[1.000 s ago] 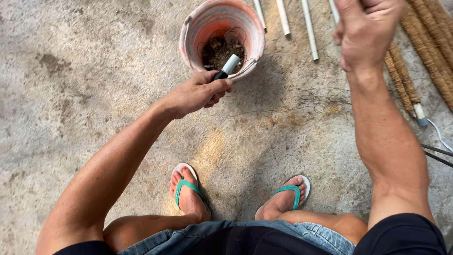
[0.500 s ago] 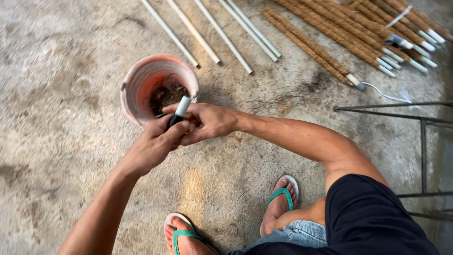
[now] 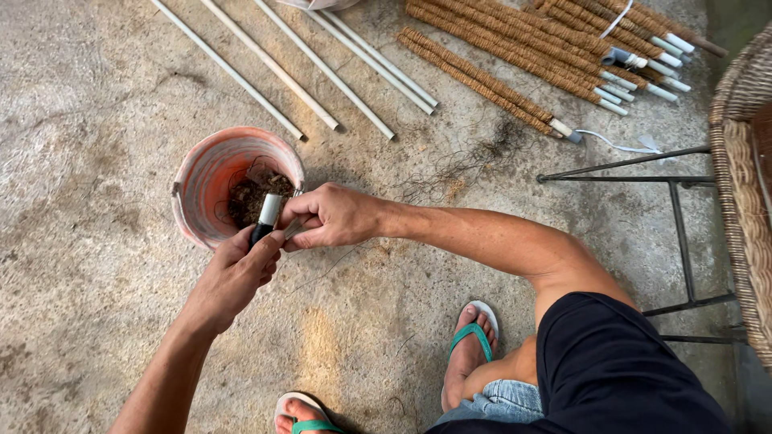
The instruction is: The person is assembling a broom by wrapping a thin wire around a bundle of fibers attached to a white plastic handle. The person repeatedly winds the wire to secure the fibers to the handle.
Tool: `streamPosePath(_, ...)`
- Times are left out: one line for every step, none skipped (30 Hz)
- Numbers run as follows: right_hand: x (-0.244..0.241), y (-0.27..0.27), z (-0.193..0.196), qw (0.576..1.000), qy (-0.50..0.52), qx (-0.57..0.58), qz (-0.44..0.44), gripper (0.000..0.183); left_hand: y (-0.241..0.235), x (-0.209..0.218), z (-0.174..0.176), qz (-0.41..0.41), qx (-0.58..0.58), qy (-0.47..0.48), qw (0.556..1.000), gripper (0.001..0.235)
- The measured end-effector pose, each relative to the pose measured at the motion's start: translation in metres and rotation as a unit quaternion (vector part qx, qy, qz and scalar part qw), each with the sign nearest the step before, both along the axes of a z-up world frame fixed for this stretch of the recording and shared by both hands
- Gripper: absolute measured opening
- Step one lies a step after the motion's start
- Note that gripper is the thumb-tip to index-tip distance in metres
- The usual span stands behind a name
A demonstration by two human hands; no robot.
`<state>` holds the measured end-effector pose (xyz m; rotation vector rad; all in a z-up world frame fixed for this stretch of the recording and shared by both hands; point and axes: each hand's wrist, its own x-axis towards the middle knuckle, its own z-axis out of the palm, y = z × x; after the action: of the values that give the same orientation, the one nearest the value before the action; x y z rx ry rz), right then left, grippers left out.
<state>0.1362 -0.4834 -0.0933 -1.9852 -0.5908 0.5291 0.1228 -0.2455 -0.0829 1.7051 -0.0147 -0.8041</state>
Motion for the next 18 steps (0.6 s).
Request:
streamPosePath(0.001, 0.000, 0.000, 1.000, -0.015, -0.007, 0.000, 0.027, 0.000, 0.001, -0.001, 0.001, 0.003, 0.003, 1.000, 0.031)
streamPosePath(0.002, -0.001, -0.001, 0.999, -0.031, -0.014, 0.001, 0.022, 0.000, 0.002, -0.003, 0.002, 0.005, 0.005, 1.000, 0.031)
streamPosePath(0.000, 0.000, -0.002, 0.999, -0.045, -0.020, 0.002, 0.018, 0.000, 0.001, -0.005, 0.003, 0.006, 0.012, 1.000, 0.030)
streamPosePath(-0.001, 0.001, -0.003, 0.996, -0.083, 0.008, 0.006, 0.016, 0.000, 0.001, -0.007, 0.004, 0.006, 0.020, 1.000, 0.029)
streamPosePath(0.000, 0.000, -0.003, 0.992, -0.124, 0.034, 0.011, 0.014, -0.001, 0.002, -0.009, 0.005, 0.005, 0.025, 1.000, 0.028)
streamPosePath(0.001, -0.002, -0.004, 0.984, -0.164, 0.061, 0.017, 0.013, -0.003, 0.004, -0.012, -0.003, 0.005, 0.024, 1.000, 0.030)
streamPosePath(0.001, -0.003, -0.005, 0.979, -0.193, 0.061, 0.017, 0.013, -0.003, 0.004, -0.014, -0.010, 0.007, 0.025, 1.000, 0.032)
streamPosePath(0.000, -0.004, -0.007, 0.973, -0.222, 0.061, 0.018, 0.013, -0.003, 0.004, -0.015, -0.017, 0.008, 0.026, 0.999, 0.035)
streamPosePath(0.001, -0.007, -0.007, 0.966, -0.252, 0.059, 0.020, 0.013, -0.003, 0.005, -0.017, -0.024, 0.001, 0.033, 0.999, 0.035)
streamPosePath(0.000, -0.008, -0.009, 0.962, -0.266, 0.052, 0.021, 0.014, -0.002, 0.004, -0.018, -0.031, -0.007, 0.041, 0.999, 0.035)
streamPosePath(-0.001, -0.009, -0.011, 0.959, -0.279, 0.044, 0.022, 0.015, -0.001, 0.005, -0.019, -0.039, -0.015, 0.048, 0.998, 0.035)
streamPosePath(-0.002, -0.010, -0.013, 0.955, -0.293, 0.036, 0.022, 0.016, 0.000, 0.004, -0.020, -0.041, -0.017, 0.059, 0.997, 0.036)
streamPosePath(0.001, -0.011, -0.013, 0.955, -0.295, 0.024, 0.024, 0.016, -0.002, 0.006, -0.021, -0.044, -0.022, 0.066, 0.997, 0.036)
streamPosePath(0.004, -0.013, -0.012, 0.955, -0.296, 0.013, 0.025, 0.016, -0.005, 0.010, -0.021, -0.046, -0.027, 0.072, 0.996, 0.038)
streamPosePath(0.006, -0.015, -0.012, 0.956, -0.294, 0.006, 0.027, 0.016, -0.007, 0.011, -0.021, -0.057, -0.009, 0.061, 0.996, 0.038)
streamPosePath(0.009, -0.018, -0.010, 0.963, -0.264, -0.050, 0.029, 0.017, -0.011, 0.013, -0.021, -0.067, 0.010, 0.050, 0.996, 0.039)
streamPosePath(0.010, -0.019, -0.009, 0.967, -0.230, -0.102, 0.032, 0.019, -0.013, 0.011, -0.021, -0.075, 0.030, 0.042, 0.996, 0.039)
streamPosePath(0.013, -0.020, -0.006, 0.968, -0.195, -0.155, 0.036, 0.021, -0.015, 0.009, -0.021, -0.082, 0.058, 0.011, 0.995, 0.039)
